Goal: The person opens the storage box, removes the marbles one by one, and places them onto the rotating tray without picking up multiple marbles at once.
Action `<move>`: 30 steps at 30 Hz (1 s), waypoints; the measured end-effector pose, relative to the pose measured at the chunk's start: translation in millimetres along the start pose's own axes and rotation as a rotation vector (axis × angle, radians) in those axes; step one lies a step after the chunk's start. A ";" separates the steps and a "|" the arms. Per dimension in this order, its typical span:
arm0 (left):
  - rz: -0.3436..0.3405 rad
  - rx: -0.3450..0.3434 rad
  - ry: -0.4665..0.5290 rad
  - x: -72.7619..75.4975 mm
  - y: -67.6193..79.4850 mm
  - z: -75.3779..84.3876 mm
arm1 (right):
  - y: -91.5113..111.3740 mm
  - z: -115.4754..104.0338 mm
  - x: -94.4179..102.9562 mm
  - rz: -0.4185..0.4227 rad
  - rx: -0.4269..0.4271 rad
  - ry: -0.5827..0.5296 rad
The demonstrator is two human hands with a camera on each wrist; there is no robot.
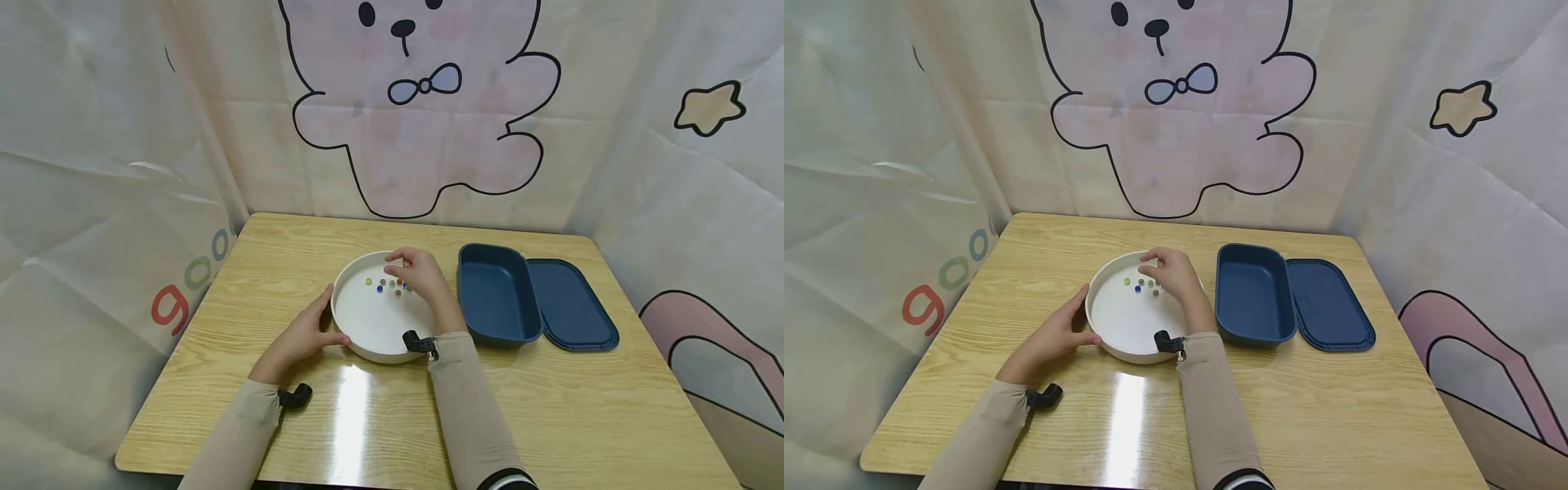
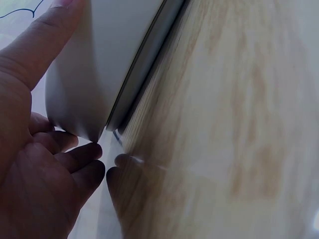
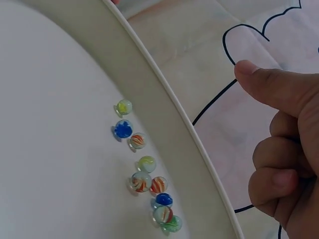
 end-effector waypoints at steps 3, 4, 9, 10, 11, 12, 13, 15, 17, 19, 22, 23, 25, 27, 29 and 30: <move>0.005 -0.001 -0.004 1.3 -0.1 0.4 | 4.2 -6.5 7.1 0.027 0.040 -0.004; 0.004 -0.001 -0.007 1.6 -0.1 0.4 | 5.6 -8.7 9.3 0.033 0.051 -0.005; 0.005 -0.005 -0.013 2.1 -0.7 1.8 | 14.1 -14.3 19.4 0.065 0.060 0.000; 0.005 -0.007 -0.011 1.8 -0.8 2.1 | 16.0 -14.8 21.1 0.072 0.058 0.001; 0.006 -0.007 -0.009 1.7 -0.9 2.3 | 18.1 -15.3 23.0 0.077 0.056 0.004; 0.006 -0.005 -0.009 1.4 -0.9 2.3 | 20.4 -15.8 24.8 0.083 0.056 0.005; 0.006 -0.006 -0.008 1.0 -1.0 2.5 | 23.0 -16.5 26.4 0.089 0.054 0.013; 0.008 -0.003 -0.008 0.8 -1.0 2.5 | 28.2 -19.2 29.7 0.090 0.064 0.027; 0.009 0.002 -0.011 0.8 -0.7 1.7 | 32.6 -22.1 32.3 0.087 0.077 0.052; 0.012 0.003 -0.018 1.4 -0.2 1.3 | 37.2 -24.8 34.3 0.083 0.087 0.090; 0.017 0.013 -0.019 2.2 0.6 1.0 | 45.3 -28.3 36.9 0.086 0.094 0.151; 0.016 0.010 -0.020 2.3 0.7 1.5 | 48.2 -29.5 37.9 0.088 0.096 0.176; 0.014 0.008 -0.018 2.7 0.7 2.9 | 54.2 -31.2 39.3 0.093 0.099 0.229; 0.014 0.008 -0.009 3.1 0.9 3.7 | 60.2 -32.4 40.5 0.095 0.101 0.268; 0.012 0.001 -0.003 4.0 1.1 4.6 | 65.9 -31.9 41.6 0.103 0.099 0.304; 0.010 -0.003 0.004 4.5 1.0 4.9 | 69.1 -31.5 42.4 0.109 0.098 0.316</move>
Point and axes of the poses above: each hand's wrist, its own y-axis away from the middle knuckle, its own x-axis out of the back of the hand, z = x × y, the point moved 5 cm from there along -y, towards the middle knuckle, and after that the axes turned 15 degrees about -z, right-handed, at the moved point
